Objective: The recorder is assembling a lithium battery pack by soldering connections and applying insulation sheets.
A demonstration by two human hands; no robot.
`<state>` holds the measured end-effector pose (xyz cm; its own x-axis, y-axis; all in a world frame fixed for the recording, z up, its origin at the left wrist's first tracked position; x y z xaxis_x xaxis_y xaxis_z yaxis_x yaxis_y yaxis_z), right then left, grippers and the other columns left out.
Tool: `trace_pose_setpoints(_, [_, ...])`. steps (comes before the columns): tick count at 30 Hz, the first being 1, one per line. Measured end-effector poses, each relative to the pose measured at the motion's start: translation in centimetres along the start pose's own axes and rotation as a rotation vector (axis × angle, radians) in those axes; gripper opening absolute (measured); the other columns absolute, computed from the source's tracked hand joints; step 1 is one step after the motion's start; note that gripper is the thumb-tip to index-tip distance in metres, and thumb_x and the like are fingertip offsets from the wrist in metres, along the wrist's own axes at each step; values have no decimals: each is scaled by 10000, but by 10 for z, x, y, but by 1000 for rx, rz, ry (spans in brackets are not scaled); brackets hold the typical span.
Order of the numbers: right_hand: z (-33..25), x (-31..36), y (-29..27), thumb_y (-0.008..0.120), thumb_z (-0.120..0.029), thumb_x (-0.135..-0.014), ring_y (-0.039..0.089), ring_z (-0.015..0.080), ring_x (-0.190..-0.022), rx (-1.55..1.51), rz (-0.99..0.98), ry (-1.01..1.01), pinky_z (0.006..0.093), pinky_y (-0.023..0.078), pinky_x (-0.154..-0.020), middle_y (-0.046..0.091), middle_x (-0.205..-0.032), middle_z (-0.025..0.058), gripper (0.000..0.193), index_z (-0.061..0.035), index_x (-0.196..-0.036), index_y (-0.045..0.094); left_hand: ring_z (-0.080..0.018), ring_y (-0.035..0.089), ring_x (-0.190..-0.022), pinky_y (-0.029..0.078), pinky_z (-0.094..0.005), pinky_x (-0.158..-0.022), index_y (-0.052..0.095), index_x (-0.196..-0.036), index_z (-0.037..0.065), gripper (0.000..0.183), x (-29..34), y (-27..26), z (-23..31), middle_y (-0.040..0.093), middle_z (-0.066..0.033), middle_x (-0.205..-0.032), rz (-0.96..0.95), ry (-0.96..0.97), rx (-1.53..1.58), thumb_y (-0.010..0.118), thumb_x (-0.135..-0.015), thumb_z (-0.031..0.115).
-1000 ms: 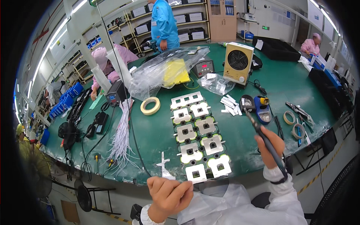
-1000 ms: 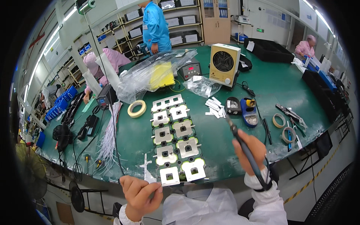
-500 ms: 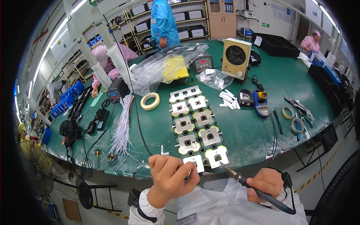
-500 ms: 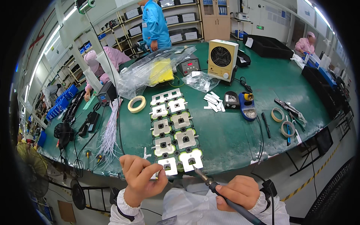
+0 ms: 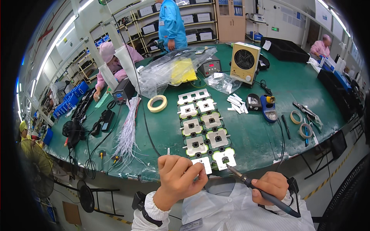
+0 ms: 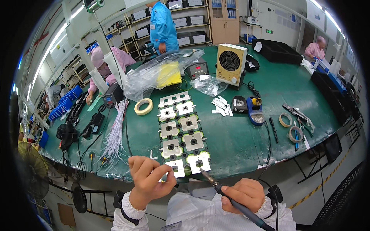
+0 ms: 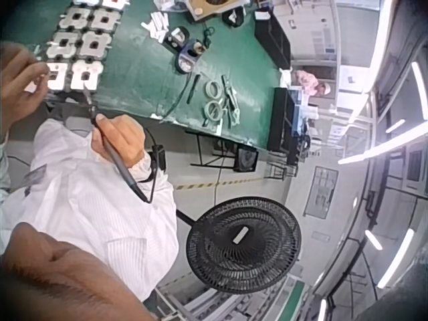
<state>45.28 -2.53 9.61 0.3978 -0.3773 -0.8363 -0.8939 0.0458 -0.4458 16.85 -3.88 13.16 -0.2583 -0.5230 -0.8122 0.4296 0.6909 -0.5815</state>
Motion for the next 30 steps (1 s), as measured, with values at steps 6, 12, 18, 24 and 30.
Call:
trace_pose_setpoints(6, [-2, 0, 0, 803, -44, -707, 587, 188, -526, 54, 0, -29, 297, 475, -477, 654, -693, 70, 294, 47, -975, 727, -202, 465, -708, 310, -366, -720, 680, -766, 179, 208, -1, 4, 2, 467, 30, -702, 7, 9, 14, 748, -589, 92])
trace_pose_setpoints(12, [-4, -2, 0, 799, -39, -693, 577, 187, -507, 52, 19, -21, 291, 466, -467, 645, -665, 73, 259, 51, -928, 737, -202, 462, -706, 310, -365, -720, 679, -763, 180, 202, 1, 4, 0, 469, 29, -704, 18, 15, -7, 753, -594, 98])
trace_pose_setpoints(18, [-5, 0, 2, 793, -38, -695, 570, 185, -503, 52, 33, -10, 290, 462, -466, 640, -653, 72, 257, 53, -929, 738, -198, 460, -705, 309, -363, -719, 680, -761, 179, 195, 0, 6, 2, 474, 31, -703, 28, 25, -4, 756, -598, 104])
trace_pose_setpoints(24, [-5, -3, 1, 786, -37, -696, 569, 185, -506, 54, 14, 0, 289, 464, -469, 641, -654, 67, 257, 50, -933, 737, -197, 462, -703, 312, -360, -719, 678, -759, 178, 193, -1, 8, 3, 475, 32, -701, 23, 22, 0, 757, -602, 98])
trace_pose_setpoints(30, [-8, -5, -1, 776, -34, -693, 564, 185, -508, 49, 5, 30, 293, 456, -471, 650, -662, 62, 252, 41, -930, 738, -196, 477, -713, 320, -360, -723, 670, -754, 174, 191, 1, 9, 5, 478, 31, -705, 21, 20, 11, 762, -610, 91])
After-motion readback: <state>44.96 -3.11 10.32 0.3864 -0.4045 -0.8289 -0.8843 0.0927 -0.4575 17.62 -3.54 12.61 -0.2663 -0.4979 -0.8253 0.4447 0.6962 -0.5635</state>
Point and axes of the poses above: each hand's wrist, its own x-axis away from the middle knuckle, its own y-axis out of the palm, z = x × y, the point moved 1 cm from there along -x, towards the middle knuckle
